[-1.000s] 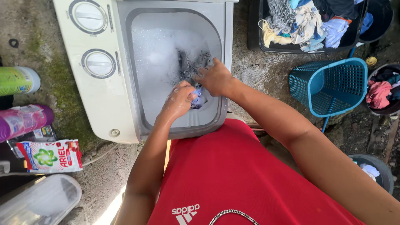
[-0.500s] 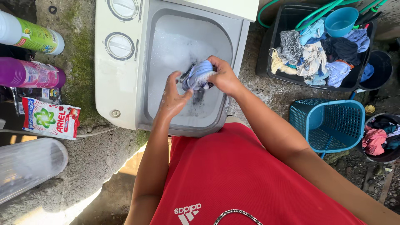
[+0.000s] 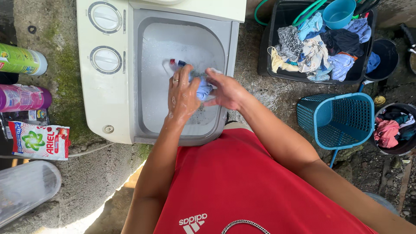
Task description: The person hand-washes clothes by scrubbing, rubbing, and wringing garments in soapy water inside a washing machine basin.
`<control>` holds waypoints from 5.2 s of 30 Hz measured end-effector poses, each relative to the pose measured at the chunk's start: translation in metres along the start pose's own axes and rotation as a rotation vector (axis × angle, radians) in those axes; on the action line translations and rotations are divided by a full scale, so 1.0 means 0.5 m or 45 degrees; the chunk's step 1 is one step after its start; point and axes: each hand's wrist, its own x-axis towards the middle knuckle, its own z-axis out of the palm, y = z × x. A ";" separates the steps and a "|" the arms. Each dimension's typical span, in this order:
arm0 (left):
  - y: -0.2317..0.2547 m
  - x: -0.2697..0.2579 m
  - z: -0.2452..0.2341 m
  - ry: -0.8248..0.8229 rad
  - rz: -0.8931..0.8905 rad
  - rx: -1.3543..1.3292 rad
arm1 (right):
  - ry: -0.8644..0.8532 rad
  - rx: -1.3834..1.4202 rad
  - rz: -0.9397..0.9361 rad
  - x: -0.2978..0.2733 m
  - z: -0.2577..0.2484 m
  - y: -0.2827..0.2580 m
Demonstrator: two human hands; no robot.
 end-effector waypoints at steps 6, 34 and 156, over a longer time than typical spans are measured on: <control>0.053 -0.018 0.060 -0.008 -0.241 -0.608 | -0.010 0.468 0.038 0.111 -0.007 0.060; -0.019 0.039 0.030 0.154 -0.312 -1.161 | -0.154 0.319 0.142 0.025 0.136 -0.012; 0.149 0.163 0.168 0.477 -1.503 -1.593 | -0.176 -0.994 -0.831 0.054 -0.140 -0.292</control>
